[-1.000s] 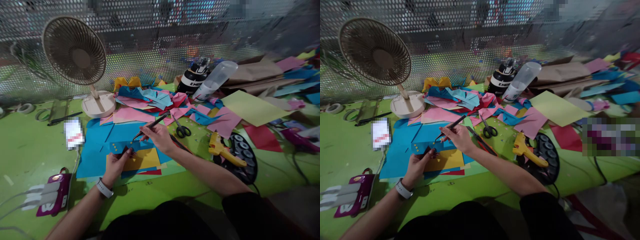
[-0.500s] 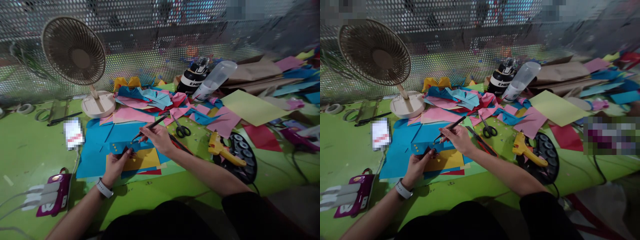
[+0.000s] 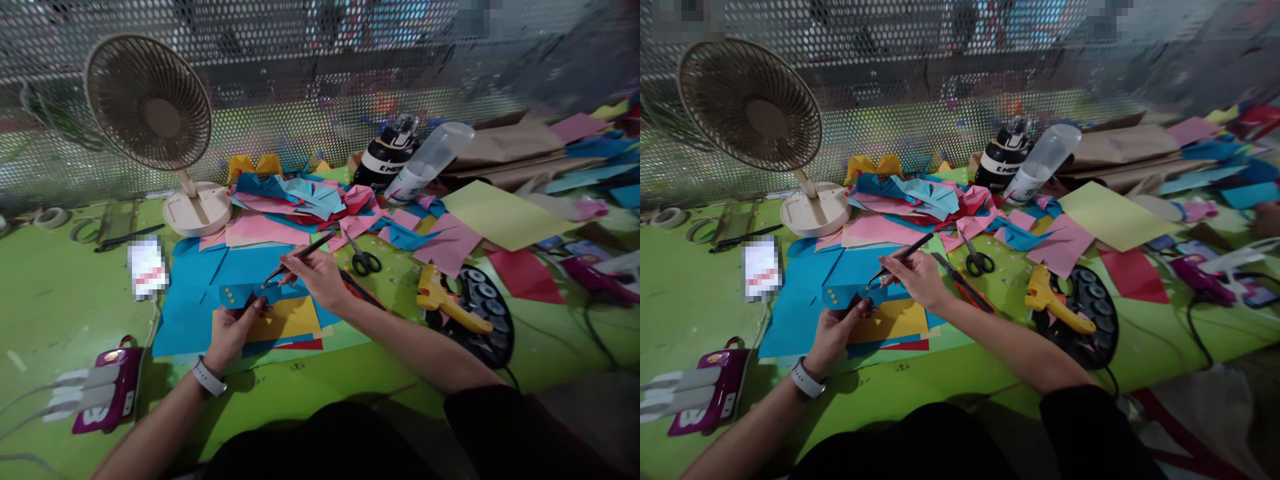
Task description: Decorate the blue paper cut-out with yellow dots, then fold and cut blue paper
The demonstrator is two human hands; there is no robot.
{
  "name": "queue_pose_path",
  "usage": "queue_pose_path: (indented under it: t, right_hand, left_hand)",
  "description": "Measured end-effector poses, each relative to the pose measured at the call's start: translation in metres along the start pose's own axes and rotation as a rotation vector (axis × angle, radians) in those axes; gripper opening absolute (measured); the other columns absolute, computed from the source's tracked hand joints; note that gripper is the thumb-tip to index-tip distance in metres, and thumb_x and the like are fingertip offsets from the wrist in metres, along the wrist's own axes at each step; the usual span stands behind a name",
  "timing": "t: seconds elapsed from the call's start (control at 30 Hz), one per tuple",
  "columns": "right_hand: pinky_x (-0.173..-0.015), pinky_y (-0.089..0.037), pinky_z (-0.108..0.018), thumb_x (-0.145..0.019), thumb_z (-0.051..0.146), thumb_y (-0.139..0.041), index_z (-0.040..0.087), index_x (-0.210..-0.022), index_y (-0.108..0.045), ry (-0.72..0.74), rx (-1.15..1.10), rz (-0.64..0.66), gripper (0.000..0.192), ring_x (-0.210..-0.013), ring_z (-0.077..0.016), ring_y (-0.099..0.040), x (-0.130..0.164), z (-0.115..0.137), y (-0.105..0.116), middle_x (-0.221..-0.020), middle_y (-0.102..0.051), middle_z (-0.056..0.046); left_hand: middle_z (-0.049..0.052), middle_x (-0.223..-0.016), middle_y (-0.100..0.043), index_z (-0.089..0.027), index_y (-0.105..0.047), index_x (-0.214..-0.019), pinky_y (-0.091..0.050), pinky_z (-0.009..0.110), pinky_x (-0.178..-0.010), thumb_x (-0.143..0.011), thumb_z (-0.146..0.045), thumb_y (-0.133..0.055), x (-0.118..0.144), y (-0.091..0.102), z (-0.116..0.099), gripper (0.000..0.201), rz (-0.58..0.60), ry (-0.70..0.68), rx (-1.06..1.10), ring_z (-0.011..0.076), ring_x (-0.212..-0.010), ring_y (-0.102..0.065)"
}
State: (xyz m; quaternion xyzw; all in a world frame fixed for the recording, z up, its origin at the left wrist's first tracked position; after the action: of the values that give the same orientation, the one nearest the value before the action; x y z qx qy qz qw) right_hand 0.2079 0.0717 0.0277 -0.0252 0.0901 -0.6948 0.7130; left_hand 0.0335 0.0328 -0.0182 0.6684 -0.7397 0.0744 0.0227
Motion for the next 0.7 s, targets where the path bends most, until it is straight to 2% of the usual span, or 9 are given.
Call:
queue_pose_path:
  t: [0.43, 0.6, 0.7]
  right_hand:
    - [-0.045, -0.048, -0.02, -0.071, 0.051, -0.072, 0.016, -0.075, -0.062, -0.004, 0.004, 0.02, 0.036, -0.049, -0.0139, -0.065, 0.001, 0.0, -0.002, -0.054, -0.065, 0.001]
    - [-0.044, -0.05, -0.023, -0.073, 0.051, -0.071, 0.018, -0.077, -0.063, 0.068, 0.037, -0.039, 0.034, -0.05, -0.0159, -0.066, 0.004, 0.021, 0.011, -0.057, -0.064, 0.001]
    - [-0.053, -0.056, -0.028, -0.078, 0.044, -0.069, 0.019, -0.081, -0.068, 0.177, 0.166, 0.037, 0.025, -0.062, -0.0188, -0.07, 0.009, 0.035, 0.024, -0.072, -0.071, -0.002]
  left_hand:
    - [0.006, -0.071, -0.074, -0.014, -0.072, -0.077, -0.053, 0.028, -0.064, -0.067, -0.038, -0.078, 0.001, 0.0, -0.001, 0.027, -0.032, 0.021, 0.033, 0.0184, -0.065, -0.068]
    - [0.007, -0.072, -0.074, -0.013, -0.072, -0.077, -0.053, 0.028, -0.064, -0.068, -0.037, -0.077, -0.001, 0.002, 0.003, 0.026, -0.041, 0.025, 0.054, 0.0187, -0.067, -0.068]
    - [0.006, -0.074, -0.074, -0.014, -0.072, -0.08, -0.053, 0.027, -0.063, -0.07, -0.035, -0.076, -0.003, 0.004, 0.005, 0.024, -0.052, 0.007, 0.103, 0.019, -0.071, -0.069]
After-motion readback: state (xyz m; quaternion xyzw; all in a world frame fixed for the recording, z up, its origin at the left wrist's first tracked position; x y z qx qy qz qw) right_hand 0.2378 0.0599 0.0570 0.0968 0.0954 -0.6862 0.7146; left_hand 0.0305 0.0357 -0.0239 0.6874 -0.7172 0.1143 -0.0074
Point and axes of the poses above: each hand's wrist, its own x-axis away from the middle knuckle, its own y-axis out of the back of the hand, z = x × y, the point moved 6 cm from there along -x, towards the middle knuckle
